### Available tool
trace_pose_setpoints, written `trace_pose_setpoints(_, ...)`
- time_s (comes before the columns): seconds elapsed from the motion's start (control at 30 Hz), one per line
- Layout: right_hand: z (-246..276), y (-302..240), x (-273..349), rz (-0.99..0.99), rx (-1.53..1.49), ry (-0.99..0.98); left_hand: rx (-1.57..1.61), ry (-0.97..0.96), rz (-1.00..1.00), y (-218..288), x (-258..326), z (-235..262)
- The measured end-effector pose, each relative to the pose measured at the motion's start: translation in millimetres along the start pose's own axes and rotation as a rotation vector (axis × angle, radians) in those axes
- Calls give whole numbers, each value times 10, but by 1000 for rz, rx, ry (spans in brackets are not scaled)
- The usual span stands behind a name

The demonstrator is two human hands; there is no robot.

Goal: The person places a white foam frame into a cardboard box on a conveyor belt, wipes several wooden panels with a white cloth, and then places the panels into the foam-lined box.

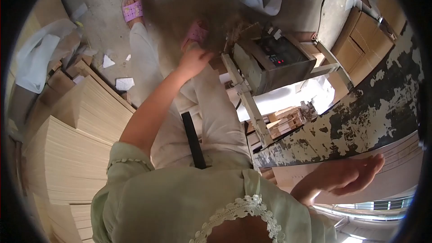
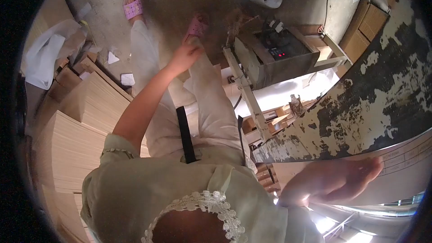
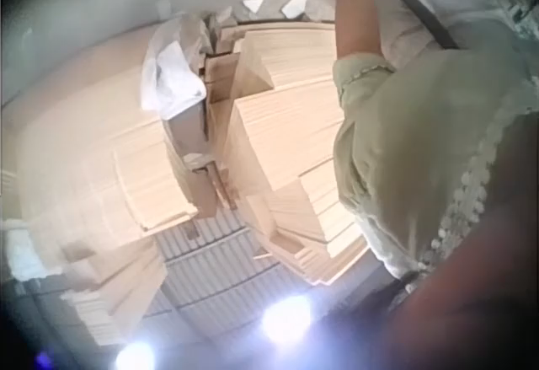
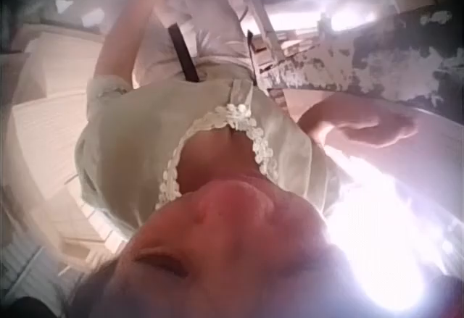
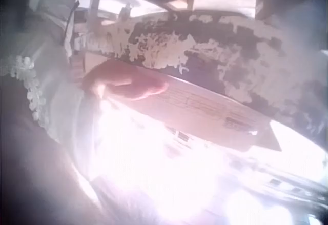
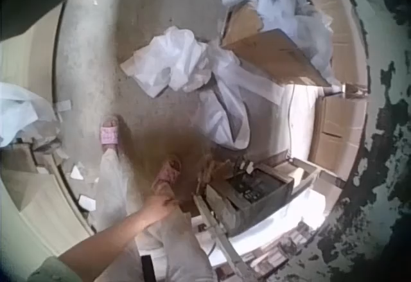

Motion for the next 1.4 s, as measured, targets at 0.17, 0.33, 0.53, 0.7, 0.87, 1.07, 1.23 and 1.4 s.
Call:
trace_pose_setpoints(0.17,-1041,-409,598,233,-493,-599,-273,138,-79,-235,717,466)
trace_pose_setpoints(0.33,-3115,1187,1549,-432,-167,-769,-450,146,-284,-287,1211,889)
trace_pose_setpoints(0.53,-3452,3241,1623,-427,352,-711,-545,152,-216,-167,1079,1025)
trace_pose_setpoints(0.7,-3208,3329,1031,-634,417,-593,-574,157,-224,-146,1057,1152)
trace_pose_setpoints(0.87,-3473,2649,1099,-860,198,-547,-603,160,-254,-32,1026,1262)
trace_pose_setpoints(1.07,-2714,-206,928,40,-528,-670,-856,88,-239,-44,1004,1533)
trace_pose_setpoints(1.23,-286,-657,353,49,-694,-397,-829,-33,-155,936,1367,1780)
trace_pose_setpoints(1.4,2070,22,449,-82,-101,401,-895,-11,-392,2437,1522,2045)
Point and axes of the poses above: each hand's wrist, its own x-axis away from the middle knuckle, its own z-axis out of the back of the hand, y = z × x, the point moved 3 cm from there along -x, towards the middle knuckle, and after that the axes turned 6 degrees about x, right-handed, at the moved point
